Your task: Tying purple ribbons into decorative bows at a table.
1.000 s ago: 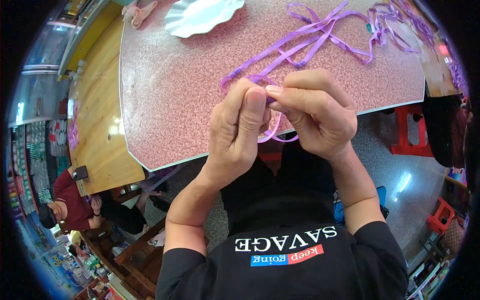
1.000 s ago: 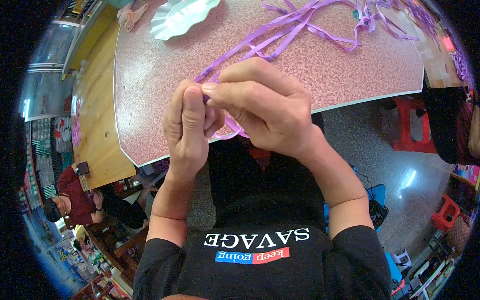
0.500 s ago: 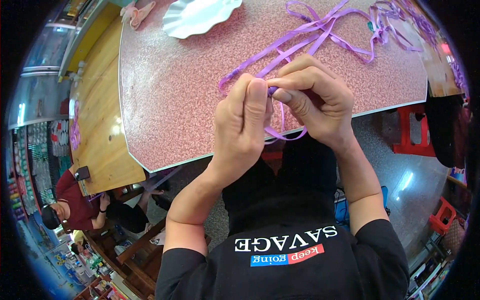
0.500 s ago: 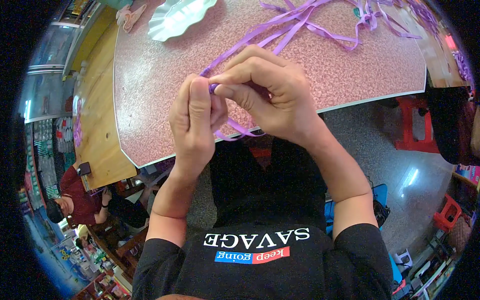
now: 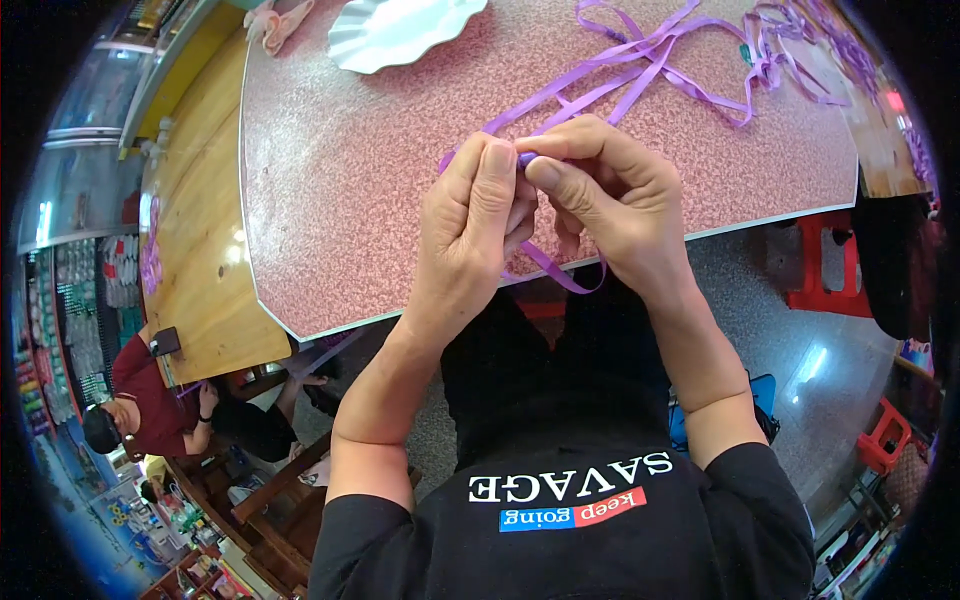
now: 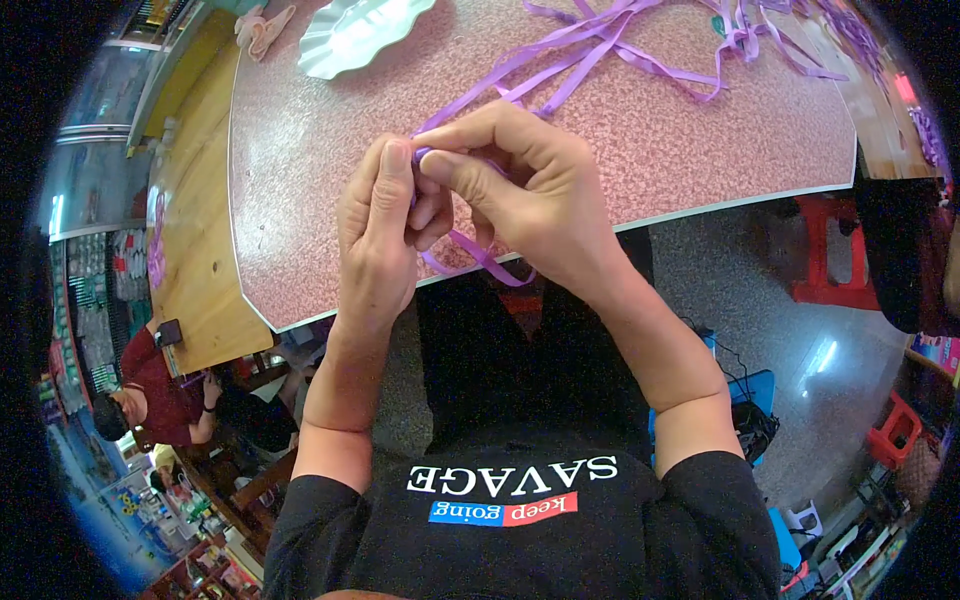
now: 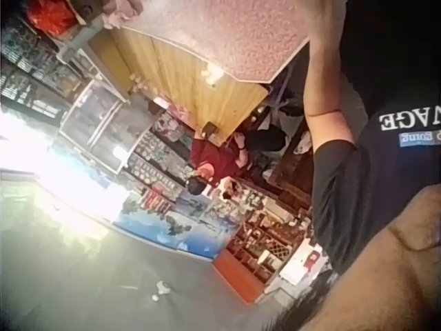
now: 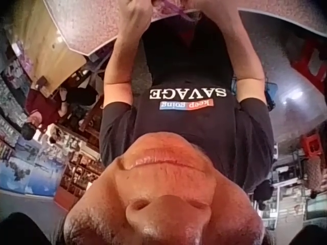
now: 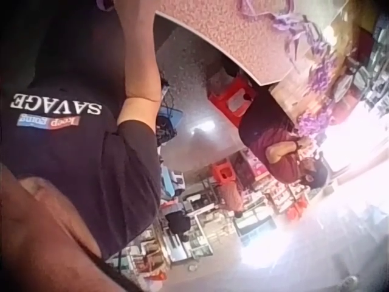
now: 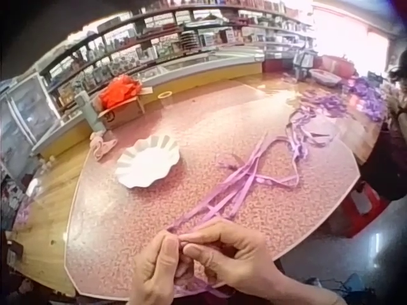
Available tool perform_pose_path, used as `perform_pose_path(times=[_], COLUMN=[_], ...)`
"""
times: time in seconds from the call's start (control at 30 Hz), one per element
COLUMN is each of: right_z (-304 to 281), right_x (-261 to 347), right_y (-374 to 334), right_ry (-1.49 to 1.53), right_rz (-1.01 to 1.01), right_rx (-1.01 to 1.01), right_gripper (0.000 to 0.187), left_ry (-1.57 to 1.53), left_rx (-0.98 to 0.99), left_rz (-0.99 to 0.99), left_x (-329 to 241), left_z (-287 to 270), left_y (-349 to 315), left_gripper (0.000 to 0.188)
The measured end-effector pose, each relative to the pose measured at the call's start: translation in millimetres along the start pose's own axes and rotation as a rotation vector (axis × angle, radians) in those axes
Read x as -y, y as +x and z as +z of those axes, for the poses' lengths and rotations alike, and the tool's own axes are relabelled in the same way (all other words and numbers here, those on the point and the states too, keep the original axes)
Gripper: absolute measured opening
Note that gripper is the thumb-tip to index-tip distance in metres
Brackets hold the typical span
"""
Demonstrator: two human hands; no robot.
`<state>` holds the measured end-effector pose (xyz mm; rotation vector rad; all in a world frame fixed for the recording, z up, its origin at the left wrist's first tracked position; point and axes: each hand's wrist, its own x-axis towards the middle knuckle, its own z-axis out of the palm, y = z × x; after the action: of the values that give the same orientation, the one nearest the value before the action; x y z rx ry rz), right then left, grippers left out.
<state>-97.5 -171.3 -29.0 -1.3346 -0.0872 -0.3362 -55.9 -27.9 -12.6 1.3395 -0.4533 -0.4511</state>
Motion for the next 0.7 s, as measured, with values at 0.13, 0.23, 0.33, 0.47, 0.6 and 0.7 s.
perform_pose_path(times=[0.13,0.23,0.33,0.47,0.6,0.7], right_z=[-1,0,-2,-3,-7,-8], right_x=[4,1,3,2,0,-3], right_y=[-4,-6,-8,-7,-9,-7], right_ry=[0.126,0.151,0.105,0.031,-0.100,-0.218], right_rz=[0.210,0.212,0.236,0.090,-0.064,-0.166], right_rx=[-0.014,-0.045,-0.024,-0.015,0.048,0.061], right_gripper=[0.019,0.019,0.016,0.018,0.023,0.024], left_ry=[0.084,0.193,0.287,0.281,0.270,0.352], left_rx=[0.015,0.030,0.041,0.069,0.029,0.004], left_rz=[0.068,0.115,0.162,0.156,0.137,0.188], left_x=[2,8,9,5,-1,1], left_z=[-1,-8,-12,-13,-12,-14], left_y=[-3,-6,-8,-11,-11,-11], left_gripper=[0.027,0.023,0.021,0.021,0.016,0.014])
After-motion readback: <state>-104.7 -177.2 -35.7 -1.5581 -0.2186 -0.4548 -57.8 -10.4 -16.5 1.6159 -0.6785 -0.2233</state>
